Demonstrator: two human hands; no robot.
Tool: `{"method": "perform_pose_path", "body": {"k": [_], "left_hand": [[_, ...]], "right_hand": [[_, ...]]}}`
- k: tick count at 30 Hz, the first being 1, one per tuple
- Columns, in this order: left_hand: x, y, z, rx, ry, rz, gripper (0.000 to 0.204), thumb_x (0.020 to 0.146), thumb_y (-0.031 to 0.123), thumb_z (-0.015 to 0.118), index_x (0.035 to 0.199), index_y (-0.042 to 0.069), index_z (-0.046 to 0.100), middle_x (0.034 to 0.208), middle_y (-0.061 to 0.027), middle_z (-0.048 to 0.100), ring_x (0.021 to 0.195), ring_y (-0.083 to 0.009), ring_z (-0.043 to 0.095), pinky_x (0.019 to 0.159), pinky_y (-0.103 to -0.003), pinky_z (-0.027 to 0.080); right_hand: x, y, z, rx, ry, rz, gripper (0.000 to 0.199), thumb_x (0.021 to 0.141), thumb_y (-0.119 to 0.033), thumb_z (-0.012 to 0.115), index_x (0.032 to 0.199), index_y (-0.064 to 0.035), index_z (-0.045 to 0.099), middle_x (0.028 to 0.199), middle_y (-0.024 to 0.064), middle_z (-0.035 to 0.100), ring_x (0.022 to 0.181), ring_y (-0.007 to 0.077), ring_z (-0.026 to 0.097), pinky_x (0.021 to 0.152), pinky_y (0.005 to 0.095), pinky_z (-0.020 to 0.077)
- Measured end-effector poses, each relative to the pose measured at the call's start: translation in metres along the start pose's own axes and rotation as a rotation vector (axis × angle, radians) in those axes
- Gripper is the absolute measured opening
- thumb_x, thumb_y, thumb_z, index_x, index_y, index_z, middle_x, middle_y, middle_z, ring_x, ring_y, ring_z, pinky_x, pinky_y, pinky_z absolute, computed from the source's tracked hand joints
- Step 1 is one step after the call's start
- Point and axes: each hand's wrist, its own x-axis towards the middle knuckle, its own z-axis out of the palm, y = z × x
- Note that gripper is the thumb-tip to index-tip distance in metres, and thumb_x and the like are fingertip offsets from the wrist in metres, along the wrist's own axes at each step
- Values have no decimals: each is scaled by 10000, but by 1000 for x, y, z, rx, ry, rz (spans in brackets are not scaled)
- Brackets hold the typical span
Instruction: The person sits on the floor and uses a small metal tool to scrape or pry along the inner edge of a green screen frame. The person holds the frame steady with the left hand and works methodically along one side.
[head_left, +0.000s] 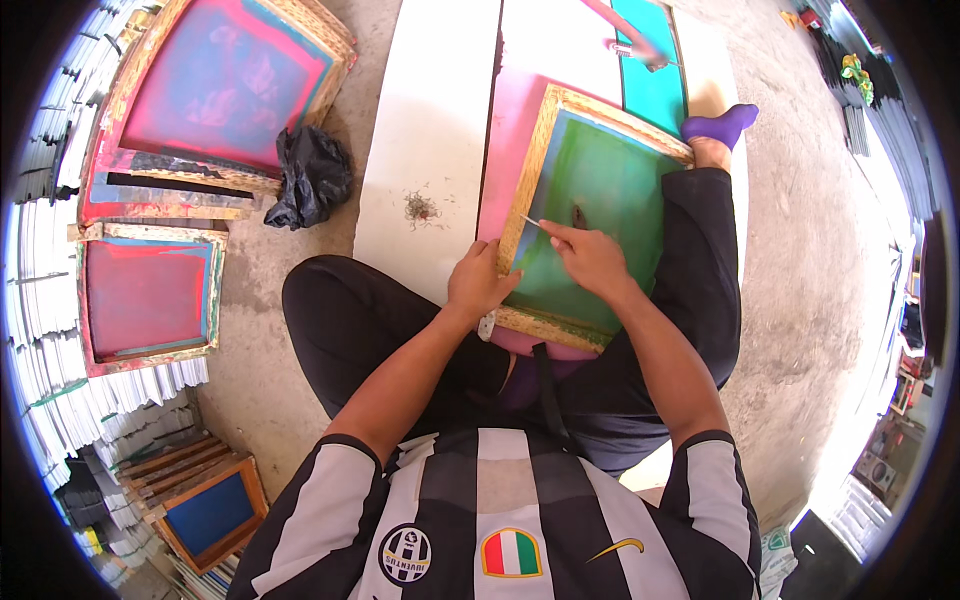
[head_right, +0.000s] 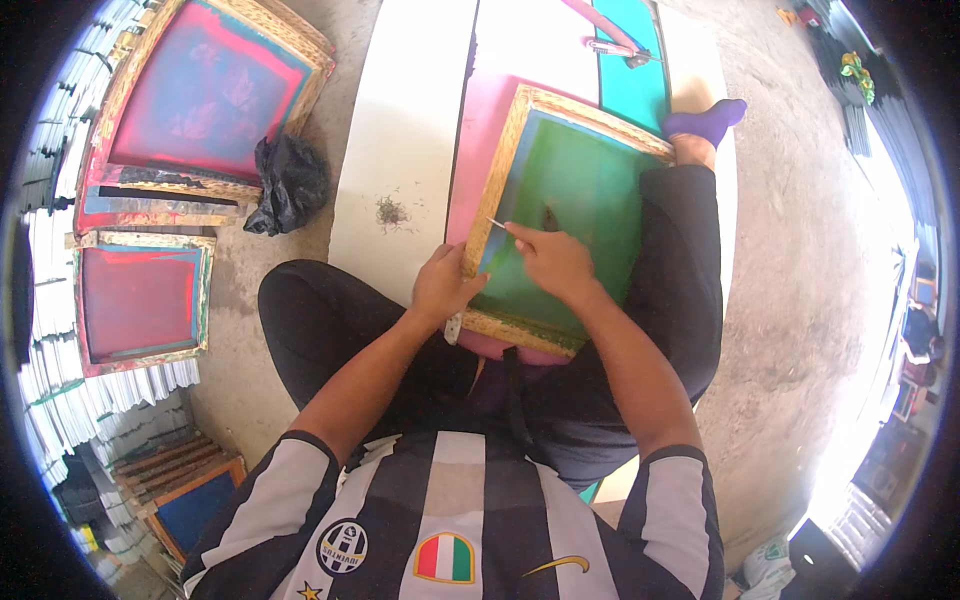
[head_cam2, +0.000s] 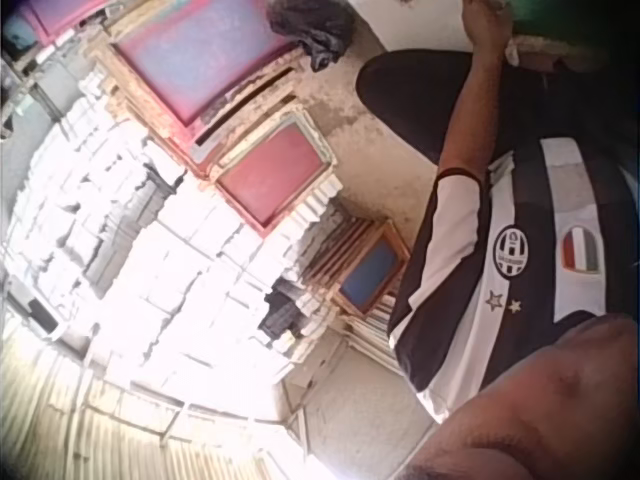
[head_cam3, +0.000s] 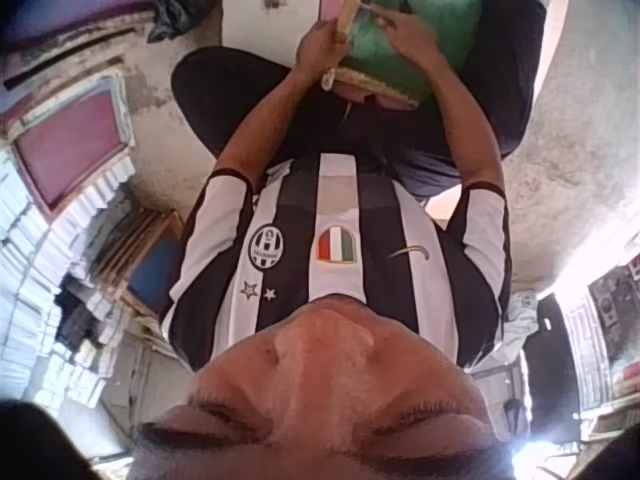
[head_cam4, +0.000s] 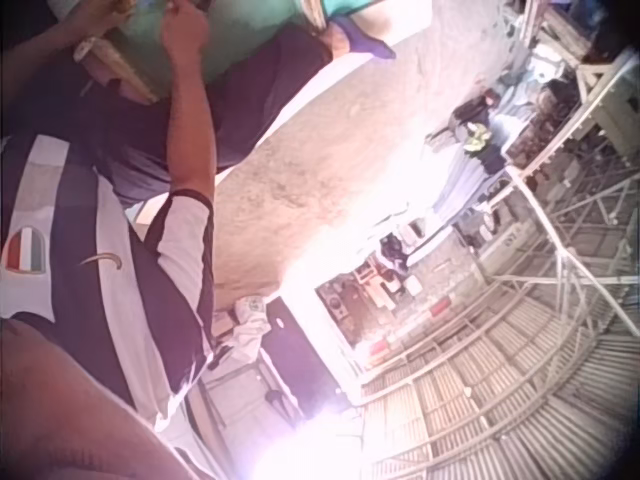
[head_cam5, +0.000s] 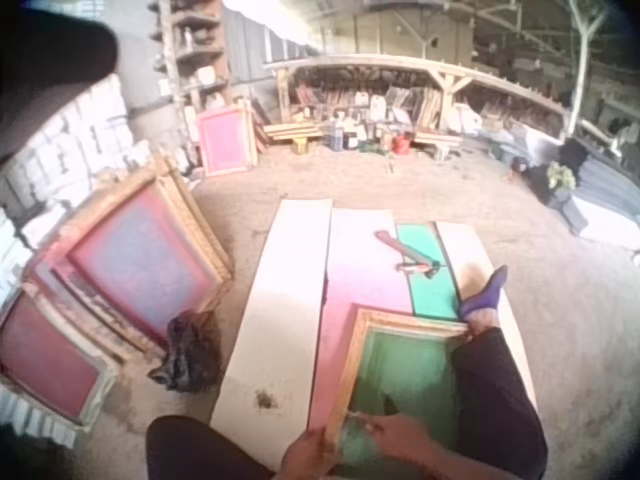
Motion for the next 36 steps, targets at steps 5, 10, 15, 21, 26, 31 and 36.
{"method": "perform_pose_path", "body": {"k": [5,10,15,21,26,31,36], "left_hand": [[8,2,1,52,-102,-75,540,843,307,785,1244,-23,637,1084,-203,664,995,-408,678,839,-500,552],[9,4,-4,59,-98,-43,498,844,292,779,1213,-17,653,1054,-203,667,967,-417,680,821,-503,554],[9,-2,1,66,-78,-23,455,826,271,782,1158,-19,668,1006,-204,663,923,-419,681,794,-502,553],[12,-3,6,90,-86,-10,410,794,255,785,1072,-21,666,945,-200,652,891,-424,676,775,-515,547],[10,-9,6,67,-67,1,421,793,270,787,1080,-15,670,956,-206,661,900,-424,678,783,-513,549],[12,-11,2,38,-76,38,430,802,284,786,1099,-6,674,965,-204,667,902,-419,680,786,-513,552],[12,-6,-2,37,-75,26,407,808,277,789,1094,8,681,964,-201,668,901,-420,679,779,-507,554]], "right_hand": [[4,-5,-6,-54,2,17,383,1045,-340,524,1411,-364,634,1037,176,753,956,415,713,843,552,553],[3,-11,-5,-31,17,-7,387,1045,-327,518,1415,-351,628,1009,175,753,939,422,716,830,548,556],[1,-27,-9,-224,-21,14,403,1049,-276,503,1436,-297,613,997,180,754,911,429,722,823,541,563],[5,-26,5,-202,-32,-33,474,1024,-192,489,1490,-238,564,984,195,749,869,416,739,782,537,586],[17,4,21,-89,-21,-89,502,1043,-201,472,1536,-285,502,926,219,739,853,387,750,710,535,601],[6,-15,0,-364,-2,-88,446,1070,-278,477,1510,-327,522,896,207,744,811,408,739,705,550,588],[2,-14,2,-265,4,-63,428,1067,-294,480,1489,-326,540,893,202,743,787,419,734,703,561,578]]}}
